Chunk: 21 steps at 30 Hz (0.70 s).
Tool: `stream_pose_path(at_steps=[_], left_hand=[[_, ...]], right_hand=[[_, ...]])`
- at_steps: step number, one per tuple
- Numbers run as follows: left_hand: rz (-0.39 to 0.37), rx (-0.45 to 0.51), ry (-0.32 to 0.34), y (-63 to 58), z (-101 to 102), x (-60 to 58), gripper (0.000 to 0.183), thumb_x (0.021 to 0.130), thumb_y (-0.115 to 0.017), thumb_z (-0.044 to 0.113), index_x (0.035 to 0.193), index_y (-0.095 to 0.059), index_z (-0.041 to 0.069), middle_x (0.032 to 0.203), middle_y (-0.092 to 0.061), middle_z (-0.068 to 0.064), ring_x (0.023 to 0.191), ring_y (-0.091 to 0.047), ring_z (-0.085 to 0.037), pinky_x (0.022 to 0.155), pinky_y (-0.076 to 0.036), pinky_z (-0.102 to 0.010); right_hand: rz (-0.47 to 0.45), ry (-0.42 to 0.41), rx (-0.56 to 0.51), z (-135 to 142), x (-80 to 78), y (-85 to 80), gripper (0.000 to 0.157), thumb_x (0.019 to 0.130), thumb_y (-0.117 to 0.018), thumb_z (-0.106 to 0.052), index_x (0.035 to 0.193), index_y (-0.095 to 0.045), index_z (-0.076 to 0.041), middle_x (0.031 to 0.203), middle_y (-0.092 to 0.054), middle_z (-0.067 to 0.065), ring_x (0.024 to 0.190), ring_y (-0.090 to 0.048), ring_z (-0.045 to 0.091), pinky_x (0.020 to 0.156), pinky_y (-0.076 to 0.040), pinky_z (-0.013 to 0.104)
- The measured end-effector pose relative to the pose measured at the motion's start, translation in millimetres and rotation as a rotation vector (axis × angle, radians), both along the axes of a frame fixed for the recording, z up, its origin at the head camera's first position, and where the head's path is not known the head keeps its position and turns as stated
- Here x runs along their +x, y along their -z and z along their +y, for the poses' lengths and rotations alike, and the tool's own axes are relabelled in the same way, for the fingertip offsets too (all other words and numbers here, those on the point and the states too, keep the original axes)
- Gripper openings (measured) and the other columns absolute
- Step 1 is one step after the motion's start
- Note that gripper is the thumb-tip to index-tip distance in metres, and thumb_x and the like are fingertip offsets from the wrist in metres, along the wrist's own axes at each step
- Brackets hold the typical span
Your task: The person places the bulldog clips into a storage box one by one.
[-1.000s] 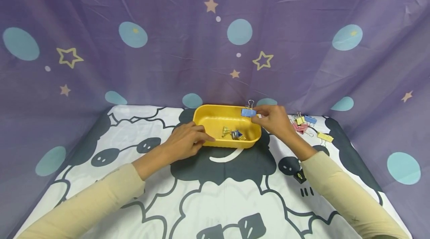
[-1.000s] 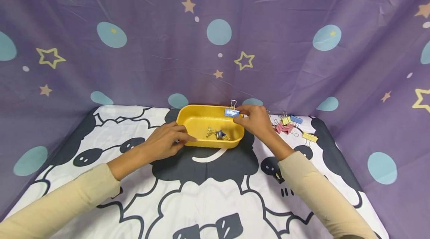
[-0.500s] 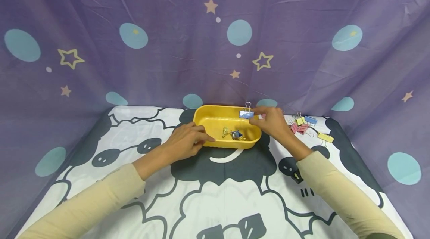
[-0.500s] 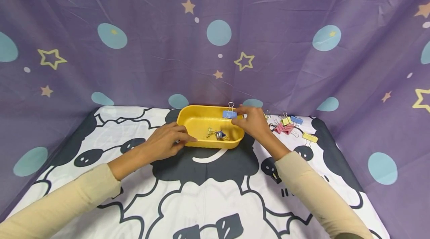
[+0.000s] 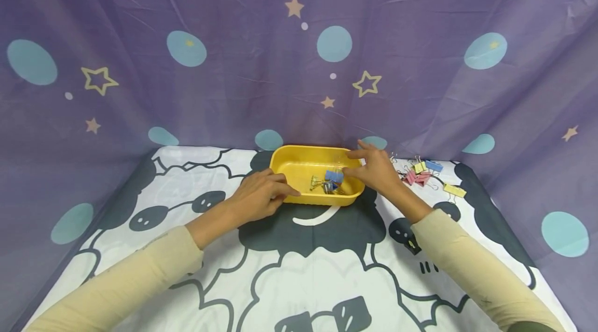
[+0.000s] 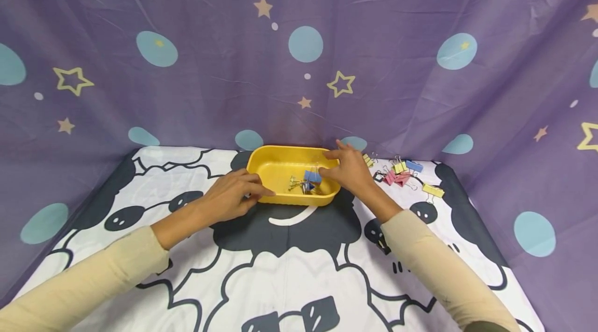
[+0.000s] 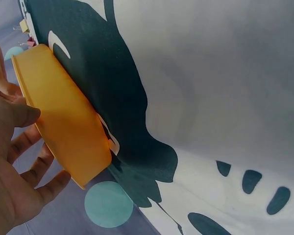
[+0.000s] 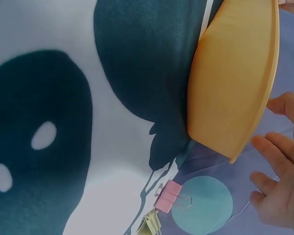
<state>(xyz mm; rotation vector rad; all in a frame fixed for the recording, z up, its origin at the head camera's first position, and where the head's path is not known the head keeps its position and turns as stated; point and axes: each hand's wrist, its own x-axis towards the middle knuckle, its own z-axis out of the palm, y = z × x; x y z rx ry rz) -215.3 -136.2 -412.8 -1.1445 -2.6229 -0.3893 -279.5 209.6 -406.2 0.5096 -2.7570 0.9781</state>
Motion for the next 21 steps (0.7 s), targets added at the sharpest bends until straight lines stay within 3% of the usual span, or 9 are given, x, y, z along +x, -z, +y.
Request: stream_pose_path(at_steps=[10,14,21], left_hand=[[0.000,-0.004,-0.005,-0.8,0.3,-0.1,0.041,0.093,-0.081,0.000,0.121,-0.090,0.029,0.089,-0.069,0.006,0.082,-0.055,-0.016,0.074,-0.046,-0.031],[-0.005,0.000,-0.004,-0.2,0.3,-0.7,0.041,0.093,-0.081,0.000,0.121,-0.090,0.028,0.089,-0.069,0.006,0.082,-0.055,-0.017,0.075,-0.046,-0.031],[-0.009,0.002,-0.009,-0.3,0.5,0.1,0.040,0.094,-0.081,0.001,0.121,-0.090,0.028,0.091,-0.071,0.005,0.083,-0.056,-0.017,0.075,-0.046,-0.031]], right_hand=[[0.008,0.002,-0.019,12.7,4.4,2.0,0.047,0.095,-0.088,-0.028,0.135,-0.082,-0.004,0.155,-0.069,0.025,0.139,-0.069,0.047,0.113,-0.057,0.065],[0.023,0.013,-0.023,16.6,6.1,1.8,0.045,0.095,-0.088,-0.028,0.133,-0.083,-0.004,0.145,-0.076,0.021,0.136,-0.072,0.043,0.114,-0.057,0.063],[0.037,0.039,-0.041,23.5,9.8,-1.5,0.044,0.093,-0.090,-0.029,0.131,-0.084,-0.006,0.130,-0.084,0.016,0.125,-0.077,0.043,0.101,-0.062,0.061]])
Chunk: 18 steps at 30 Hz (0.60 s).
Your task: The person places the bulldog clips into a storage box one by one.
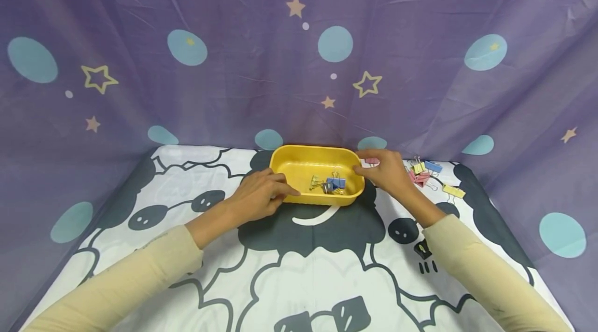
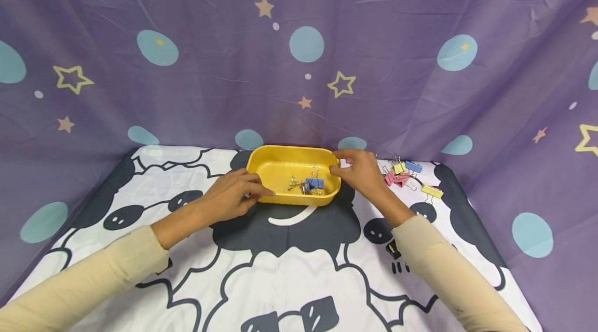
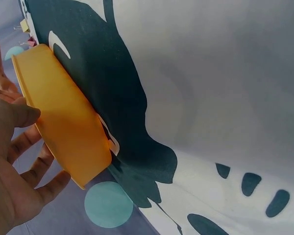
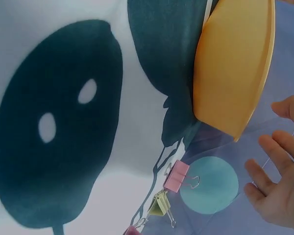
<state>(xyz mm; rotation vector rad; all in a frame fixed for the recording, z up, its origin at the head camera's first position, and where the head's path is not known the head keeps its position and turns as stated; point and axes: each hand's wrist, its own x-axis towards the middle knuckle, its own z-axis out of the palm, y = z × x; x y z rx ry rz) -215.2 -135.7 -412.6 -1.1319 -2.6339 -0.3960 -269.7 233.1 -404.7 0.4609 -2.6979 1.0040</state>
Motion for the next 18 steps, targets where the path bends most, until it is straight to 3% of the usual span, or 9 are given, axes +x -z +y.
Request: stream_pose_path(at_steps=[14,18], left_hand=[[0.002,0.004,0.001,-1.3,-0.7,0.2,0.042,0.092,-0.081,-0.001,0.121,-0.090,0.029,0.088,-0.068,0.006,0.082,-0.055,-0.017,0.074,-0.046,-0.031],[-0.003,0.001,0.003,-0.9,-0.4,0.7,0.042,0.093,-0.080,-0.001,0.121,-0.090,0.028,0.088,-0.068,0.006,0.082,-0.055,-0.016,0.075,-0.045,-0.031]], right_hand=[[0.035,0.031,-0.003,18.4,2.3,2.8,0.037,0.095,-0.090,-0.024,0.125,-0.086,-0.004,0.124,-0.085,0.018,0.121,-0.079,0.046,0.103,-0.063,0.063],[0.026,0.026,-0.010,25.2,5.1,2.4,0.031,0.095,-0.089,-0.023,0.121,-0.087,-0.005,0.117,-0.087,0.016,0.113,-0.082,0.042,0.097,-0.066,0.060]])
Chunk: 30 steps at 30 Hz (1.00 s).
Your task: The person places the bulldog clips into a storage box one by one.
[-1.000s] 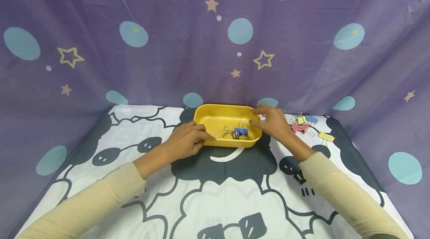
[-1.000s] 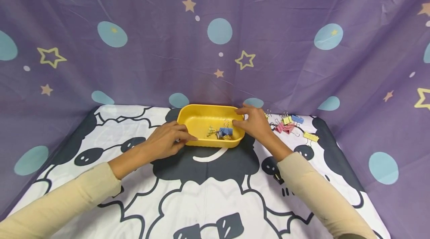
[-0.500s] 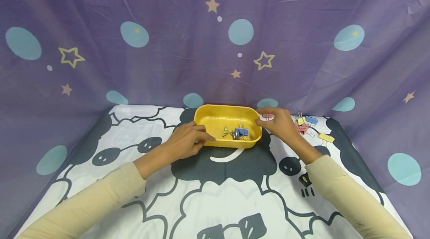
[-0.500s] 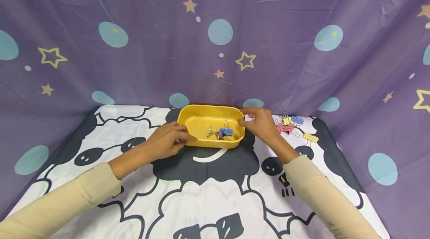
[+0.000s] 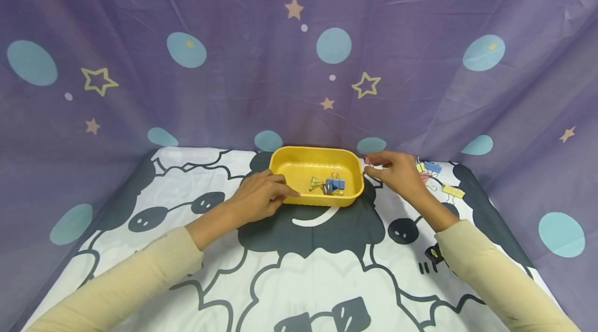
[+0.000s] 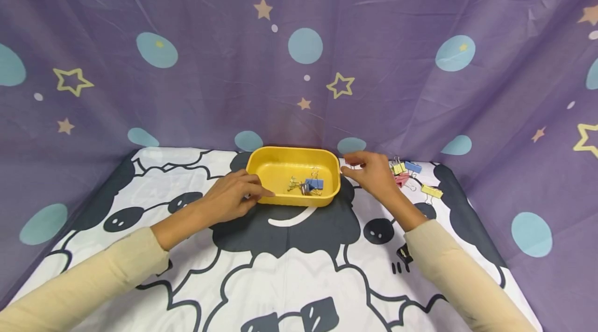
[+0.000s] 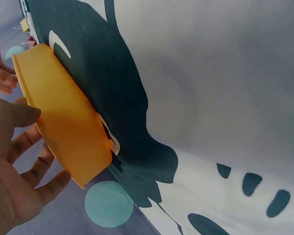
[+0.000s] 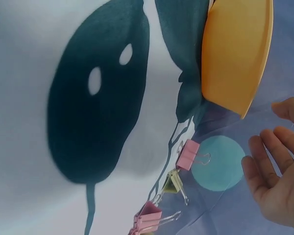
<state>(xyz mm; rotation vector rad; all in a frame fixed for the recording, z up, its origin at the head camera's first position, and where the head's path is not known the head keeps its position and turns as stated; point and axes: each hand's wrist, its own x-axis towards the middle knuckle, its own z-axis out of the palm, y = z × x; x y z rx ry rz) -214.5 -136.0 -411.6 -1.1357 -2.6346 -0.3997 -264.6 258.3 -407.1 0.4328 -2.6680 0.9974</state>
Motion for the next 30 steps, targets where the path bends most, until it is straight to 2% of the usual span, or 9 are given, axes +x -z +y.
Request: stream_pose_path(at_steps=[3,11,16,20,26,30], left_hand=[[-0.003,-0.003,-0.004,0.6,-0.3,0.4,0.042,0.093,-0.080,0.000,0.122,-0.090,0.029,0.088,-0.068,0.006,0.082,-0.054,-0.016,0.074,-0.045,-0.030],[-0.007,-0.003,-0.006,2.4,-0.8,-0.6,0.041,0.093,-0.080,0.001,0.122,-0.090,0.028,0.090,-0.069,0.006,0.083,-0.055,-0.016,0.076,-0.046,-0.030],[-0.004,-0.004,-0.002,2.1,0.0,-0.3,0.040,0.093,-0.080,0.002,0.121,-0.090,0.028,0.089,-0.069,0.006,0.081,-0.054,-0.016,0.075,-0.045,-0.030],[0.000,-0.007,-0.003,1.7,0.3,-0.6,0.039,0.094,-0.081,0.002,0.121,-0.090,0.029,0.090,-0.070,0.005,0.082,-0.055,-0.016,0.075,-0.045,-0.030],[0.001,-0.010,-0.005,0.9,0.7,-0.7,0.039,0.094,-0.081,0.002,0.121,-0.090,0.029,0.091,-0.071,0.005,0.083,-0.056,-0.016,0.076,-0.046,-0.030],[0.000,-0.005,-0.004,0.6,0.5,-0.4,0.039,0.094,-0.081,0.002,0.121,-0.090,0.029,0.090,-0.070,0.005,0.082,-0.056,-0.016,0.076,-0.046,-0.030]], right_hand=[[0.005,0.000,-0.003,4.7,2.4,-0.8,0.028,0.096,-0.089,-0.022,0.118,-0.087,-0.005,0.113,-0.087,0.016,0.108,-0.083,0.040,0.092,-0.067,0.059],[0.004,0.029,-0.019,18.1,10.1,-1.7,0.029,0.096,-0.089,-0.021,0.120,-0.086,-0.004,0.115,-0.087,0.017,0.108,-0.083,0.040,0.092,-0.068,0.058],[0.001,0.066,-0.012,26.1,12.6,-1.6,0.036,0.094,-0.091,-0.024,0.123,-0.086,-0.004,0.116,-0.087,0.016,0.105,-0.085,0.039,0.083,-0.070,0.043],[0.007,0.102,-0.007,31.6,16.0,-3.4,0.037,0.093,-0.092,-0.027,0.123,-0.087,-0.007,0.114,-0.088,0.014,0.102,-0.085,0.037,0.076,-0.061,0.028],[0.018,0.122,0.000,40.7,22.7,-6.2,0.040,0.094,-0.091,-0.029,0.126,-0.086,-0.007,0.115,-0.087,0.014,0.102,-0.084,0.037,0.074,-0.056,0.018],[0.020,0.146,0.000,47.6,27.5,-8.7,0.040,0.094,-0.091,-0.031,0.127,-0.086,-0.009,0.110,-0.087,0.016,0.100,-0.085,0.037,0.071,-0.054,0.016]])
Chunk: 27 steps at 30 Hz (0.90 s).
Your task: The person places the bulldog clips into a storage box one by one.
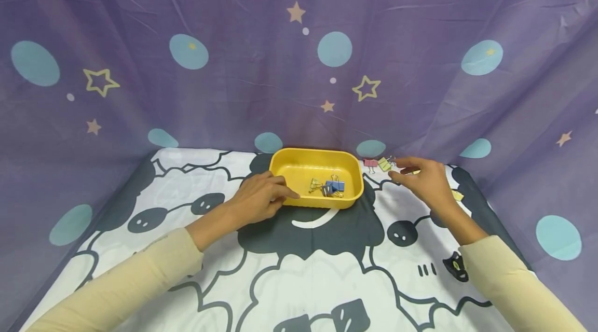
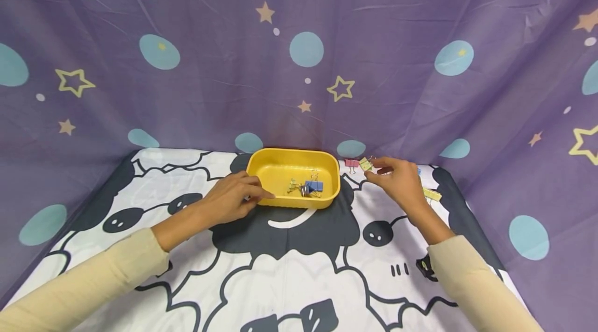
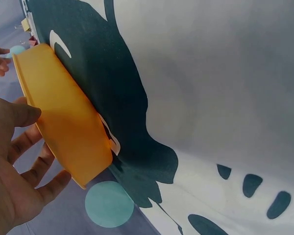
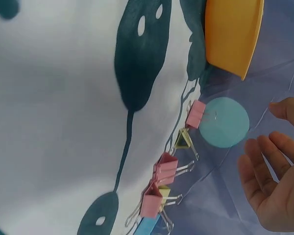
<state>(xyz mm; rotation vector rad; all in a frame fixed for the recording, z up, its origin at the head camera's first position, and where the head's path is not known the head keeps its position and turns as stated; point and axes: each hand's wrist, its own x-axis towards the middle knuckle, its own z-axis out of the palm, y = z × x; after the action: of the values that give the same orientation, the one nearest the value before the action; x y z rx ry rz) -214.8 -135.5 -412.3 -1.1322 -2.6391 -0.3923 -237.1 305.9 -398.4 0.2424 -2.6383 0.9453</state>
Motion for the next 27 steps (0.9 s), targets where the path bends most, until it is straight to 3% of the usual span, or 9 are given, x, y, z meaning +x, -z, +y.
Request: stream_pose_path(at_steps=[5,12,18,21,27], left_hand=[[-0.007,0.003,-0.003,0.5,0.1,0.0,0.040,0.094,-0.081,0.001,0.121,-0.090,0.029,0.090,-0.069,0.006,0.082,-0.054,-0.016,0.075,-0.044,-0.030],[0.003,0.003,0.001,2.2,-0.8,-1.8,0.040,0.094,-0.081,0.001,0.122,-0.090,0.029,0.089,-0.068,0.006,0.081,-0.054,-0.016,0.074,-0.044,-0.030],[0.001,0.007,0.001,2.6,-1.2,-2.0,0.041,0.093,-0.081,0.001,0.121,-0.090,0.029,0.089,-0.067,0.007,0.081,-0.053,-0.015,0.074,-0.044,-0.030],[-0.001,0.007,0.001,3.3,-1.4,-2.4,0.041,0.093,-0.081,0.001,0.122,-0.090,0.029,0.089,-0.068,0.007,0.082,-0.054,-0.015,0.075,-0.044,-0.030],[0.002,0.014,0.002,3.6,-1.5,-2.0,0.041,0.093,-0.081,0.001,0.122,-0.090,0.029,0.090,-0.068,0.007,0.082,-0.054,-0.016,0.075,-0.044,-0.030]], right_hand=[[-0.007,0.040,0.002,10.2,4.0,-2.4,0.042,0.095,-0.090,-0.035,0.129,-0.086,-0.011,0.109,-0.088,0.015,0.101,-0.084,0.038,0.068,-0.052,0.016],[0.014,0.082,0.004,24.7,6.2,-0.6,0.041,0.092,-0.092,-0.036,0.125,-0.088,-0.013,0.108,-0.088,0.011,0.087,-0.077,0.003,0.066,-0.054,0.013],[0.027,0.124,0.022,33.3,11.8,-0.9,0.043,0.091,-0.093,-0.038,0.125,-0.088,-0.012,0.111,-0.088,0.013,0.088,-0.073,0.000,0.069,-0.048,0.010],[0.031,0.153,0.037,39.0,14.7,-2.3,0.041,0.091,-0.093,-0.037,0.123,-0.088,-0.013,0.112,-0.088,0.012,0.090,-0.074,0.005,0.071,-0.046,0.010],[0.005,0.183,0.043,53.6,20.4,-2.5,0.042,0.094,-0.090,-0.035,0.127,-0.086,-0.010,0.120,-0.086,0.017,0.110,-0.079,0.042,0.080,-0.047,0.013]])
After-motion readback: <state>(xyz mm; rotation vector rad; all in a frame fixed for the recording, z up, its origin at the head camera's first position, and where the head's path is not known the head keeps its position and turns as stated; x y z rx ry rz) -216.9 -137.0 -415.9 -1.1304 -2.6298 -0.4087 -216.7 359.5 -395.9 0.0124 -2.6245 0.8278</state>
